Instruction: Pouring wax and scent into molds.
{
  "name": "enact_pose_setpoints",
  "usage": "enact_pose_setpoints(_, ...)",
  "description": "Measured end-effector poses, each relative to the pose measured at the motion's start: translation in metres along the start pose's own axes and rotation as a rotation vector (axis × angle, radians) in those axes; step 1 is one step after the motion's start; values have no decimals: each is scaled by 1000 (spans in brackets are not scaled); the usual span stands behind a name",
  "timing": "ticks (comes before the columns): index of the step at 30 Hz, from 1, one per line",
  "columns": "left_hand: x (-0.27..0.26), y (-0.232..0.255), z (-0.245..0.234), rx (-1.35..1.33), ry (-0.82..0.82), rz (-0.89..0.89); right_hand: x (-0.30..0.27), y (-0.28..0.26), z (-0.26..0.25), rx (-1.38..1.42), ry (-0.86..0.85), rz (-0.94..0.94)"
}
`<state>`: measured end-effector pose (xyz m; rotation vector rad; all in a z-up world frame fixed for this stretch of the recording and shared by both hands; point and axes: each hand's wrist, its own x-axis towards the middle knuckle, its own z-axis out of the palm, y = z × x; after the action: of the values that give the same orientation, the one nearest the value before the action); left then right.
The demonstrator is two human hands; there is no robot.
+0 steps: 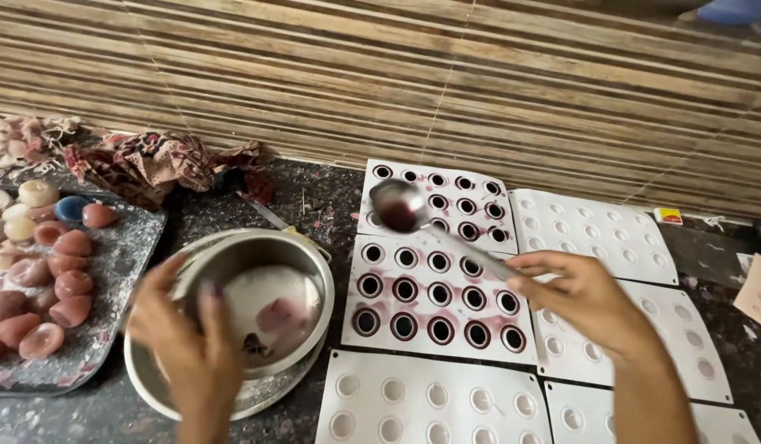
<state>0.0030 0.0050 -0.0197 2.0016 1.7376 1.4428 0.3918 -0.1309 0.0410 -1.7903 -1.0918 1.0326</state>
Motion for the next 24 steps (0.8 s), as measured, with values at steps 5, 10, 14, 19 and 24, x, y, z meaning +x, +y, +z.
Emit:
enact_pose_setpoints(5, -32, 75, 17, -441, -271, 249, 5, 23, -43, -162, 370, 105)
enact_pose_setpoints(10, -67, 100, 54, -621, -435, 342, 43, 59, -63, -244, 548, 74)
enact_pose_setpoints(14, -84, 104, 65, -667, -575, 236, 60, 57, -55, -465, 636, 185)
enact_pose_setpoints(19, -92, 96, 68, -649, -593, 186, 73, 60, -46, -613, 681, 217)
enact_pose_setpoints(24, -96, 89, 68, -616, -590, 158, 72, 51, -35, -672, 716, 227)
